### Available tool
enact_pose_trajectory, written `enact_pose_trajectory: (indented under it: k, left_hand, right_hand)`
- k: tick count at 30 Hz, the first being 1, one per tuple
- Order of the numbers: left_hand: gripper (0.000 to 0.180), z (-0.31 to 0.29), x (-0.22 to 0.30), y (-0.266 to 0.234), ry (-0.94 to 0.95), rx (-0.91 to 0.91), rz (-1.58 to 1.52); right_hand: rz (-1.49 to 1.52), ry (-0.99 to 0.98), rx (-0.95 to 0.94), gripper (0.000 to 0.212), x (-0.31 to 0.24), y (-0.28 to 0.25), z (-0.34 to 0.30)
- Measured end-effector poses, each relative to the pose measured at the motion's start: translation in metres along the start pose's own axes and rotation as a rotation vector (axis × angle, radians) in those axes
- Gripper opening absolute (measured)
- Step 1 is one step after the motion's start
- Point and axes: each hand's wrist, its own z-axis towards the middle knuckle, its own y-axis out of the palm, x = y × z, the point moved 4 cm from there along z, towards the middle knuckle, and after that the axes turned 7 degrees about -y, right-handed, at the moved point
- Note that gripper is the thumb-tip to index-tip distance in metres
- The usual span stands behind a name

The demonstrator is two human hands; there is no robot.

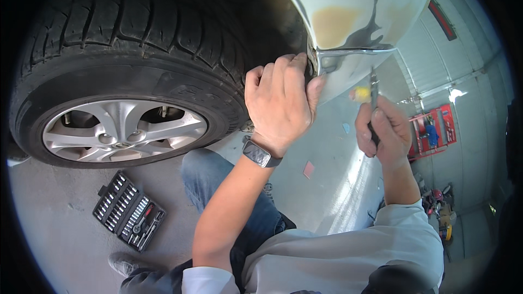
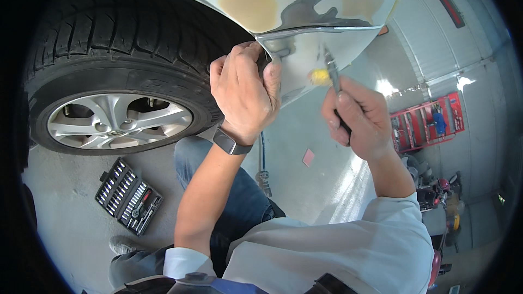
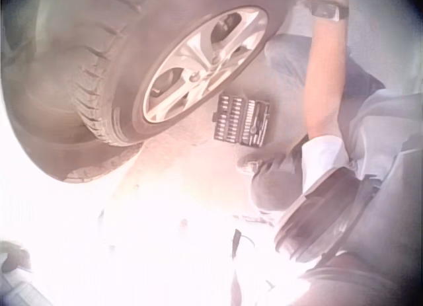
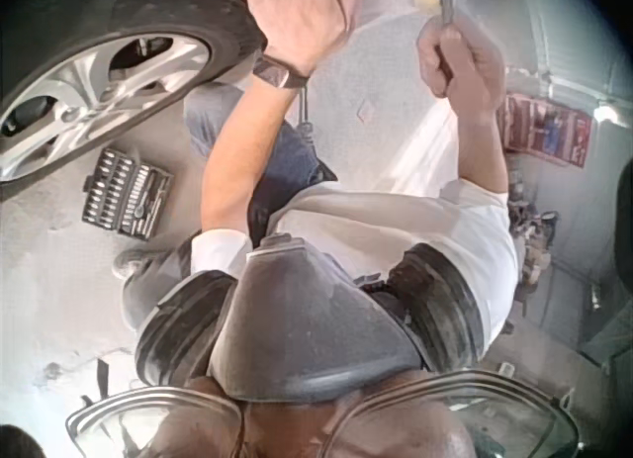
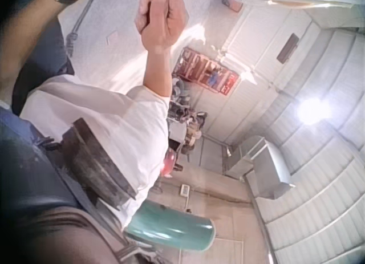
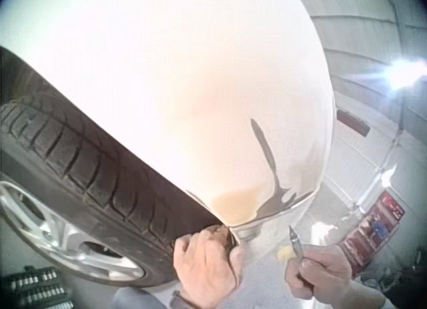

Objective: The person kneels and sits on the floor to remove screws from the front wheel arch of a white car using a ratchet and socket set. They then use a screwdriver to pry and detach the bumper trim from the wheel arch.

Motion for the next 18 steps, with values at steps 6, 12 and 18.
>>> enact_pose_trajectory:
  k: [6,12,18]
  left_hand:
    - [0.025,0.001,0.000,0.004,-0.018,-0.064,0.048]
    - [0.035,0.005,0.000,0.014,-0.229,0.024,-0.385]
    - [0.043,0.000,0.000,0.013,-0.491,-0.098,-0.468]
  right_hand:
    - [0.031,-0.273,0.157,0.043,-0.008,-0.038,0.023]
    - [0.083,-0.670,-0.032,0.026,-0.087,-0.062,0.111]
    - [0.103,-0.798,0.266,0.036,-0.101,-0.072,0.131]
